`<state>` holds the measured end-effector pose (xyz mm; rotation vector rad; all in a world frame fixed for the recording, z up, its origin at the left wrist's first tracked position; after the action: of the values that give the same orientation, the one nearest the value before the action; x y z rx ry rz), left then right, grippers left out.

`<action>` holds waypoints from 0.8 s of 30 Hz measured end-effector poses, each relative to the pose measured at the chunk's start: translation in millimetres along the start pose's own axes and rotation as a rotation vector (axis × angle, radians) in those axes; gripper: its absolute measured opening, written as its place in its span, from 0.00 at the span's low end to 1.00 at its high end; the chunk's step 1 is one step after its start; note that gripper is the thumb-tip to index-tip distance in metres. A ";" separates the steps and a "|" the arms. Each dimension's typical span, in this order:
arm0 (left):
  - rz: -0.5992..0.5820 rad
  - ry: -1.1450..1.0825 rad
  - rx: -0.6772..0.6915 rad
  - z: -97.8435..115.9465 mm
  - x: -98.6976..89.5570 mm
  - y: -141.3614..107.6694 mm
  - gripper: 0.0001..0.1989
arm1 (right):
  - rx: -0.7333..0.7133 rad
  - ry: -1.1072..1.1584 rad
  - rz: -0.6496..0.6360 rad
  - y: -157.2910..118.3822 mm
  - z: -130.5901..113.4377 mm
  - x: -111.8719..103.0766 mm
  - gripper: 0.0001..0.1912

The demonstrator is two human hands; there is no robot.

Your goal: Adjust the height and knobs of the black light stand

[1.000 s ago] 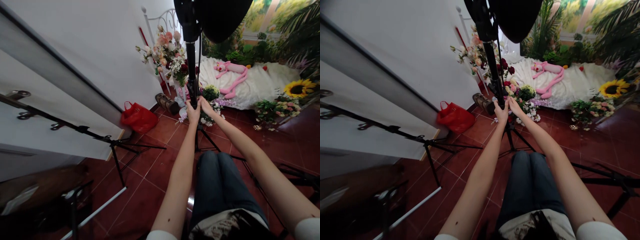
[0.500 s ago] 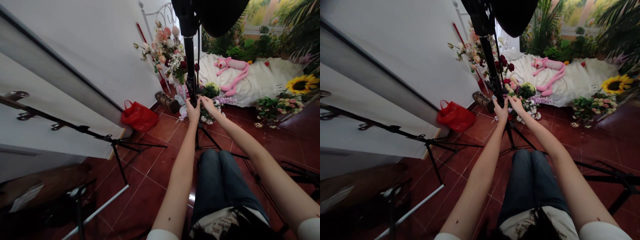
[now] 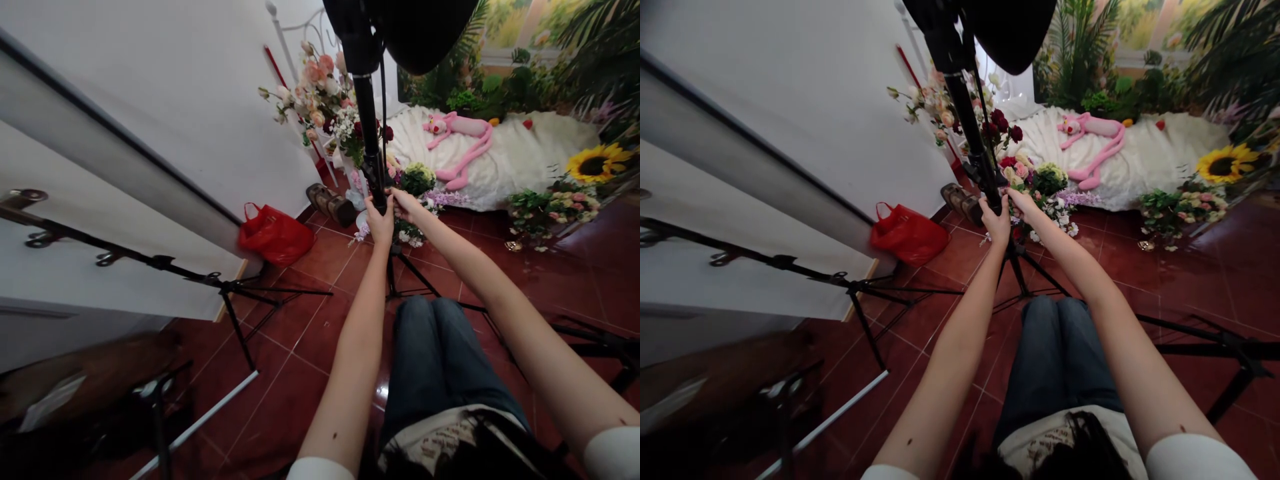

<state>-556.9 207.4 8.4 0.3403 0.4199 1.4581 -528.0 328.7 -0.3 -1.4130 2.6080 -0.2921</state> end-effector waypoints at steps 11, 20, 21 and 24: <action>-0.024 -0.051 0.004 -0.3 2.9 0.1 0.28 | 0.038 0.001 -0.058 -10.5 -2.6 -13.5 0.16; -0.003 -0.030 -0.011 -6.7 3.9 2.3 0.27 | -0.179 0.023 -0.268 -11.9 22.4 13.2 0.28; -0.002 -0.029 -0.016 -7.2 3.9 2.2 0.27 | -0.202 0.018 -0.260 -8.7 23.5 17.5 0.28; 0.005 -0.024 -0.033 -9.3 4.1 2.0 0.26 | -0.261 0.015 -0.214 -0.6 22.6 23.8 0.29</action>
<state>-562.8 211.4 0.8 0.3323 0.3752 1.4631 -535.1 306.3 -23.1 -1.7841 2.5830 0.0155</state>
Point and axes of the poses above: each hand's wrist, its own y-axis towards the middle knuckle, its own x-axis out of the palm, z = x × y, the point moved 9 cm from there along y, towards the middle knuckle, and after that the axes turned 4 degrees about -y, right-handed, at the moved point
